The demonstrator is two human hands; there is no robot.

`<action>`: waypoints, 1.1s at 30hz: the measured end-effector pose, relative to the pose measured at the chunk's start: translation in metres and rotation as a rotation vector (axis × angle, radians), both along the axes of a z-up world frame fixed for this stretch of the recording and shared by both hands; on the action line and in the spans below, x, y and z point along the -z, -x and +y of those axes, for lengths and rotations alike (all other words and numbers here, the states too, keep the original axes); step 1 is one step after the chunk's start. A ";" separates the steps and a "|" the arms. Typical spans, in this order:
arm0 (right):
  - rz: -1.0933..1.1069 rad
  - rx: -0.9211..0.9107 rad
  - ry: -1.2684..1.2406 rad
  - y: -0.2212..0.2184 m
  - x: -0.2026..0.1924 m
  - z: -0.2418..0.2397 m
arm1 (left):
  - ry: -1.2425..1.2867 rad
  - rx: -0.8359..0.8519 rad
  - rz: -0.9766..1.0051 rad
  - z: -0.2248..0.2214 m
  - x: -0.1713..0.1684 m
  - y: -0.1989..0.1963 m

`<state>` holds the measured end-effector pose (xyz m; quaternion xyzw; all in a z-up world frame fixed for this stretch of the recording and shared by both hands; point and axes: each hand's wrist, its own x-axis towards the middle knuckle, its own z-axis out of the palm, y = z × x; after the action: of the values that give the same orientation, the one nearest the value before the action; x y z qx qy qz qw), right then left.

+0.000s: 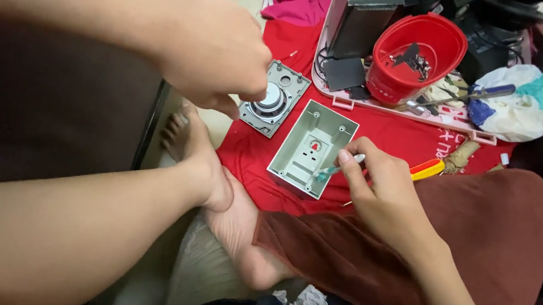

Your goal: Cleaning the surface of a small metal plate using a toothbrush and a cloth.

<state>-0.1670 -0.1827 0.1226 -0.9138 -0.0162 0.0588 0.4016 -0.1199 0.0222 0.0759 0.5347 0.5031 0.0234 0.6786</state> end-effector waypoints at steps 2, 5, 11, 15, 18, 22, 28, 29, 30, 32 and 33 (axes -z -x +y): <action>-0.028 -0.018 -0.005 0.001 -0.004 0.003 | -0.489 0.253 0.156 0.014 0.053 -0.010; -0.069 -0.031 -0.004 0.001 -0.007 0.005 | -0.705 0.340 0.199 0.022 0.057 -0.011; -0.118 -0.101 -0.012 0.001 -0.003 0.007 | -1.016 0.785 0.126 0.038 0.006 0.002; -0.128 -0.143 -0.019 0.004 -0.001 0.009 | -1.249 1.164 0.071 0.050 -0.016 0.000; -0.147 -0.135 -0.032 0.008 0.002 0.006 | -1.417 1.490 0.001 0.043 -0.048 -0.006; -0.173 -0.049 -0.069 0.010 0.006 -0.001 | -1.627 1.941 -0.115 0.026 -0.090 -0.015; -0.176 0.023 -0.128 0.009 0.014 -0.004 | -1.861 2.616 -0.271 0.026 -0.129 -0.023; -0.157 0.043 -0.179 0.009 0.017 -0.004 | -1.890 2.732 -0.297 0.024 -0.129 -0.021; -0.155 0.043 -0.180 0.009 0.017 -0.004 | -1.887 2.734 -0.296 0.024 -0.125 -0.024; -0.212 0.100 -0.122 0.008 0.016 -0.004 | -1.899 2.723 -0.266 0.025 -0.119 -0.031; -0.212 0.100 -0.121 0.007 0.020 -0.007 | -1.899 2.722 -0.268 0.024 -0.112 -0.036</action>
<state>-0.1738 -0.1894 0.1025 -0.8886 -0.0163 -0.0593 0.4545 -0.0839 0.0462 0.1876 -0.7427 0.5500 0.2260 0.3079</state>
